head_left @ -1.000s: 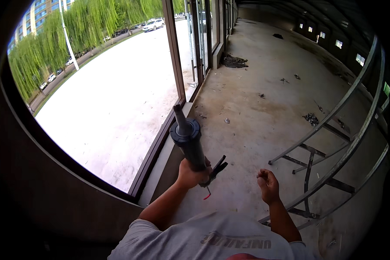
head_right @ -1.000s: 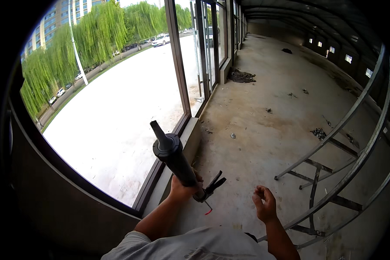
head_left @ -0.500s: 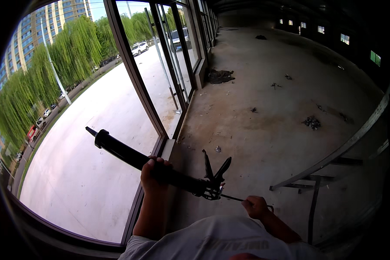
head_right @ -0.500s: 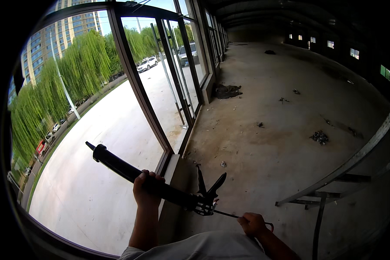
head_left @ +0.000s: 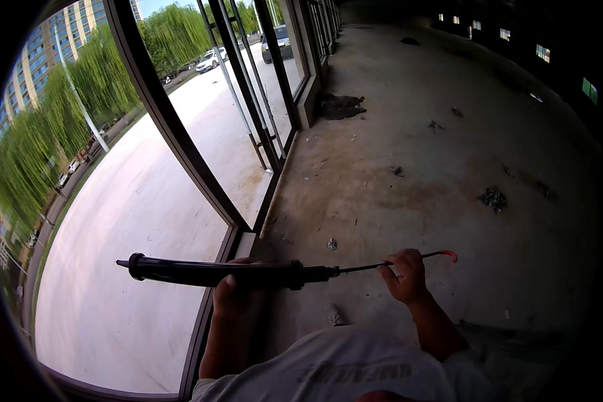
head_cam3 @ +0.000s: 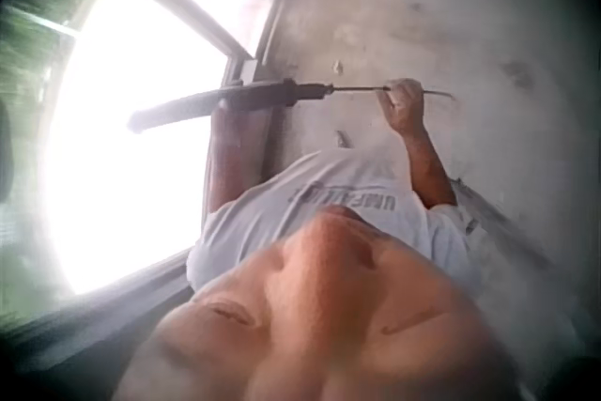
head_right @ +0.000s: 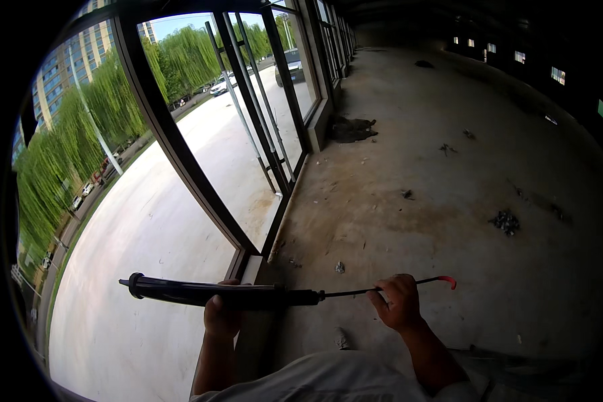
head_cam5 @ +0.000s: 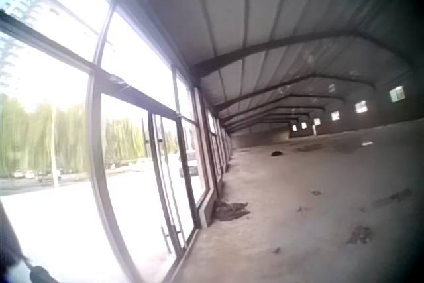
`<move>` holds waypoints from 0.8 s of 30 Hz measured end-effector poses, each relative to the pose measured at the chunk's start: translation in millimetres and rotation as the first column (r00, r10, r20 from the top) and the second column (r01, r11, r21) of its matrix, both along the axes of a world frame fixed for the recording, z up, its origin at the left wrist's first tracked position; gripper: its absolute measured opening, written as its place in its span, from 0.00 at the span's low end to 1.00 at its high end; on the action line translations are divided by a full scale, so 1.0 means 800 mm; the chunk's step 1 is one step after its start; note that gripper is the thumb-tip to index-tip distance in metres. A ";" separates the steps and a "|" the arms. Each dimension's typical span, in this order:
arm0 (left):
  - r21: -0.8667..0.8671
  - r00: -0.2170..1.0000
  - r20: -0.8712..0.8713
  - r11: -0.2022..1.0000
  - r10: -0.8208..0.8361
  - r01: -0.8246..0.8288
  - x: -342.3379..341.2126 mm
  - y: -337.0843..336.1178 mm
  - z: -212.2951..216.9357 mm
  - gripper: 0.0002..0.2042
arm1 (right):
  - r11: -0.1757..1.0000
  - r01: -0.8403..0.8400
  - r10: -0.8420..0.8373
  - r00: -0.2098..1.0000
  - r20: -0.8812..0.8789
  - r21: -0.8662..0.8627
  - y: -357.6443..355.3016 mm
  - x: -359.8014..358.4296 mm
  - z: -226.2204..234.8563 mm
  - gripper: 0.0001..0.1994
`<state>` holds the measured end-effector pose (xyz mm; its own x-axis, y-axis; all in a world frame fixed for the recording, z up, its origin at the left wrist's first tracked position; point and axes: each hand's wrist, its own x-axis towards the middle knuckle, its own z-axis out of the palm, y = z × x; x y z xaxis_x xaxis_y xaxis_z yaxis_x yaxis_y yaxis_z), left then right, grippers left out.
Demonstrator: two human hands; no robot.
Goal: The person applies sealant along the interior edges of large glass window frames using a caulking gun. They move along the window line, apply sealant to vertical and horizontal joints, and replace the sealant cartridge mid-task.
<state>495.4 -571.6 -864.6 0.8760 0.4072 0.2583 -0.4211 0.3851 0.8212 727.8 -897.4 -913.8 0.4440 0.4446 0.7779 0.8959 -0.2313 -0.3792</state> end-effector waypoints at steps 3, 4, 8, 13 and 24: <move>-0.164 0.998 0.027 0.985 0.053 -0.047 0.099 0.006 -0.014 0.31 | 0.969 0.079 -0.117 0.981 0.153 0.233 0.026 0.058 0.004 0.11; -0.212 0.999 0.039 0.977 0.032 -0.023 0.142 0.018 -0.020 0.31 | 0.987 -0.053 0.029 0.988 0.152 0.155 0.023 0.087 -0.015 0.17; -0.320 0.988 0.052 0.934 -0.148 0.157 0.284 0.036 -0.011 0.31 | 0.997 -0.041 0.026 0.977 -0.213 -0.067 0.075 0.169 -0.008 0.29; -0.441 0.918 -0.067 0.837 -0.391 0.324 0.444 0.032 -0.013 0.31 | 0.943 -0.322 0.176 0.697 -0.695 -0.084 0.094 0.292 -0.012 0.22; -0.072 0.945 -0.191 0.964 -0.266 0.257 0.757 0.025 0.017 0.35 | 0.564 -0.394 0.785 -0.017 -0.620 0.725 0.108 0.576 -0.073 0.22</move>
